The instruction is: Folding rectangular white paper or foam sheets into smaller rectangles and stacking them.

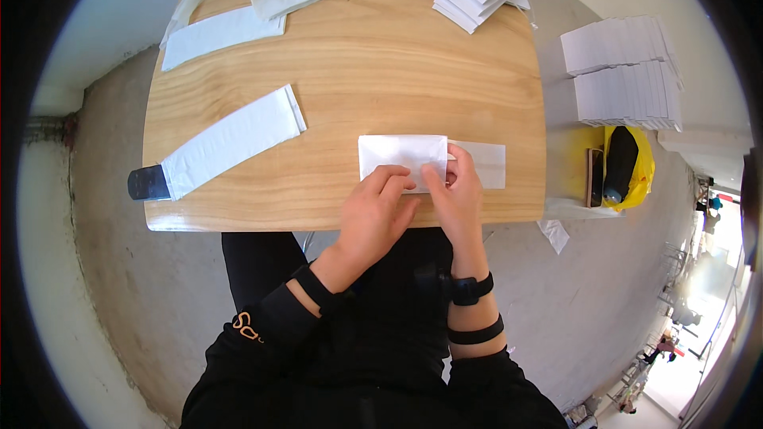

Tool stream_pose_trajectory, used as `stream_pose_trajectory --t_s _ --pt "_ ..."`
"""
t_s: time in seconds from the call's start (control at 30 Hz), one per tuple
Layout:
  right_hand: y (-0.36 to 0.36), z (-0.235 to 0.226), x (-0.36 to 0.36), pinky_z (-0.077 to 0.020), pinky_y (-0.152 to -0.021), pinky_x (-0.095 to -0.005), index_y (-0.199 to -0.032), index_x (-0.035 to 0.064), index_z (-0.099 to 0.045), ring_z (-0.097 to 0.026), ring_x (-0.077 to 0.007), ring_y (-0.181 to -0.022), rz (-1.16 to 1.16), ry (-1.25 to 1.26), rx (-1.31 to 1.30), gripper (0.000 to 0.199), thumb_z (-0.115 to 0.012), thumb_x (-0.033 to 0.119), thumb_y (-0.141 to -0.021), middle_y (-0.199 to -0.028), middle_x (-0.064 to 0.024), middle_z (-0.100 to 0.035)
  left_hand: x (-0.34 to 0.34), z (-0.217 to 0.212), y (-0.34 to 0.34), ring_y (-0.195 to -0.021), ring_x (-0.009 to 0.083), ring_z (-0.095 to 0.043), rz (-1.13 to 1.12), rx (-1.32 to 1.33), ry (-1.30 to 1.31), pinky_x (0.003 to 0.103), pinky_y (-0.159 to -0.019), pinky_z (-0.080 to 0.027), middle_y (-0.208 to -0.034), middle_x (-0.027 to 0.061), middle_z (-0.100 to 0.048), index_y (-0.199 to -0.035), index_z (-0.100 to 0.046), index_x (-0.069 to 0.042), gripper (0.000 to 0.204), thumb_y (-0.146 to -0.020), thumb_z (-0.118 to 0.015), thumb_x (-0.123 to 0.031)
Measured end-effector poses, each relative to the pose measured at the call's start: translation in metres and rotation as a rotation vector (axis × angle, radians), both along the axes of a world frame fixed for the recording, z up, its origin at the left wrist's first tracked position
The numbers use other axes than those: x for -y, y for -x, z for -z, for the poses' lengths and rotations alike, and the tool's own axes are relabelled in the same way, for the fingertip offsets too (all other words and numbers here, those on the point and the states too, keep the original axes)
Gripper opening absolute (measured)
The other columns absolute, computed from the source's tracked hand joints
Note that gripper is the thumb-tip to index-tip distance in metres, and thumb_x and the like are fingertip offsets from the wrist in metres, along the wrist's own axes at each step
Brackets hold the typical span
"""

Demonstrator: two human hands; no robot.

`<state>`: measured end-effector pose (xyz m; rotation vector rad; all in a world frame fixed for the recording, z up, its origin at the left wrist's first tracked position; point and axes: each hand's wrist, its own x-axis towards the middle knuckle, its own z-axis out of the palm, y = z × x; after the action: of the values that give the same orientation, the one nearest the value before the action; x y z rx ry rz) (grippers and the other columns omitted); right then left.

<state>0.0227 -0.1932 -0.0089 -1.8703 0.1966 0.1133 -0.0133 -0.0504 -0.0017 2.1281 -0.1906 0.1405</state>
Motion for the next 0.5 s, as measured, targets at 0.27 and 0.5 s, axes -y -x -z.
stream_pose_trajectory --t_s 0.27,0.5 --pt "-0.009 -0.001 0.008 -0.0496 -0.065 -0.0358 -0.121 0.0028 -0.051 -0.064 -0.0274 -0.071 -0.023 0.346 0.017 0.044 -0.065 0.017 -0.082 -0.085 -0.0139 -0.068 -0.040 0.005 0.009 -0.121 0.0358 -0.045 0.013 0.077 -0.220 0.045 -0.098 -0.039 -0.132 0.0172 -0.046 -0.119 -0.051 -0.002 0.052 -0.073 -0.074 -0.010" --pt "-0.007 -0.001 0.000 -0.0499 -0.067 -0.0388 -0.123 0.0025 -0.051 -0.066 -0.0276 -0.074 -0.034 0.410 -0.005 0.047 -0.065 0.020 -0.082 -0.083 -0.0126 -0.068 -0.040 0.011 0.000 -0.143 0.0328 -0.020 0.176 0.017 -0.607 0.048 -0.114 -0.020 -0.153 0.0174 -0.024 -0.145 -0.027 0.000 0.088 -0.078 -0.068 -0.041"
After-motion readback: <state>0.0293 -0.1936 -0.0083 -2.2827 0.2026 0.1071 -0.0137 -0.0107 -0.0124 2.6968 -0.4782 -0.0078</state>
